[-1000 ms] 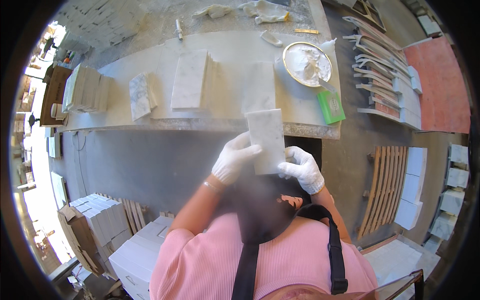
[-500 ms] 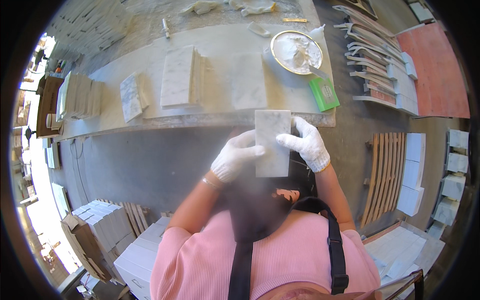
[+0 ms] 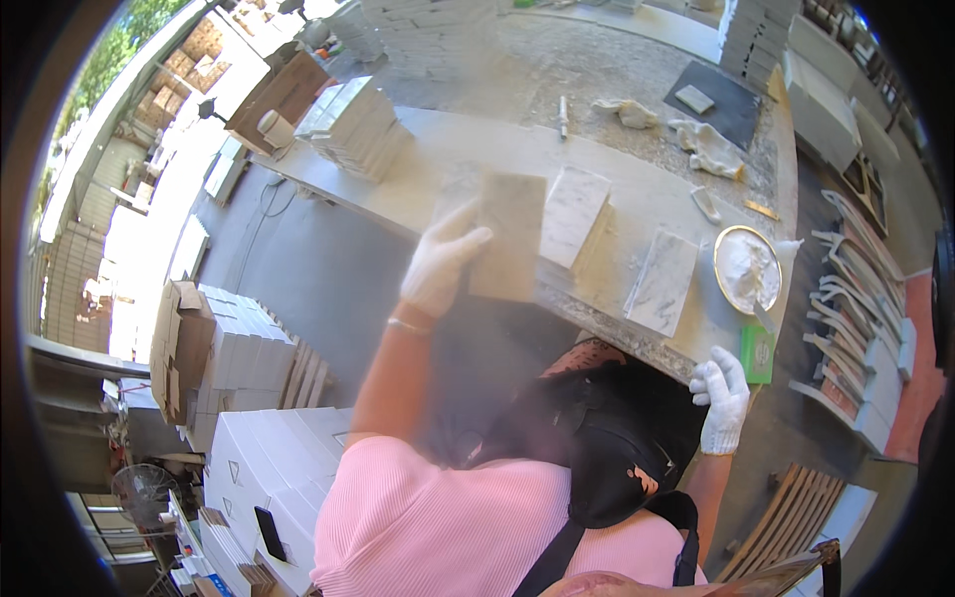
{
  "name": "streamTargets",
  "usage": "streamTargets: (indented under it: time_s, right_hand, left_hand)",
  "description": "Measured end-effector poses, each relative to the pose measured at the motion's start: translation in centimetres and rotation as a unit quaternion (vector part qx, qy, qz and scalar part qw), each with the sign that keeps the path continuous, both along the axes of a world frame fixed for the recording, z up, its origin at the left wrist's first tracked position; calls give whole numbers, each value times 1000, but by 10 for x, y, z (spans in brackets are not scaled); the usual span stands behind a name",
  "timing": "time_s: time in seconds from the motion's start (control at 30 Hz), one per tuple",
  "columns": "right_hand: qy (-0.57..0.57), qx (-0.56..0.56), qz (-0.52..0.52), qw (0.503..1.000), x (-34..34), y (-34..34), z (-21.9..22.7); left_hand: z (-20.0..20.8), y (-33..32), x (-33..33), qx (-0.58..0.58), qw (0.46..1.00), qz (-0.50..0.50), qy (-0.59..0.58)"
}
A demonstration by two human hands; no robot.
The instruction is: The person applies a white paste to the edges of rectangular stone tiles using a small metal tool, then smooths the edges with a green block. The person repeats this process on multiple tiles, stacking the finished pieces on the table.
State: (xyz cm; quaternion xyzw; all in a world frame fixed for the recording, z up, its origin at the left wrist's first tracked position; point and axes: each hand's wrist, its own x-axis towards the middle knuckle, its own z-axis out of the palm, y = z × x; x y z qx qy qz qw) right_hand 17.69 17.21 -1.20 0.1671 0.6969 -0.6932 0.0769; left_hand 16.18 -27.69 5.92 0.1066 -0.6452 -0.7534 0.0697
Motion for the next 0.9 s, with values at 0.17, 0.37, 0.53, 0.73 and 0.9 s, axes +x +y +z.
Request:
streamTargets:
  time_s: [0.17, 0.37, 0.53, 0.73, 0.9]
  right_hand:
    - [-12, -32, 22, 999, 7, 6, -12]
    - [2, 0, 21, 1000, 13, 15, -5]
    - [-25, 10, 30, 999, 17, 12, -4]
    - [-39, 16, 68, 997, 17, -4, -1]
    - [-41, 27, 67, 997, 20, -8, 5]
  left_hand:
    - [-27, -100, -49, -59, 995, 62, -52]
    - [-64, -138, -82, -212, 960, 99, -154]
    - [-52, -124, -93, -501, 826, 109, -234]
    - [-56, -72, -118, -565, 755, 62, -329]
    - [-51, -69, -128, -581, 749, 42, -316]
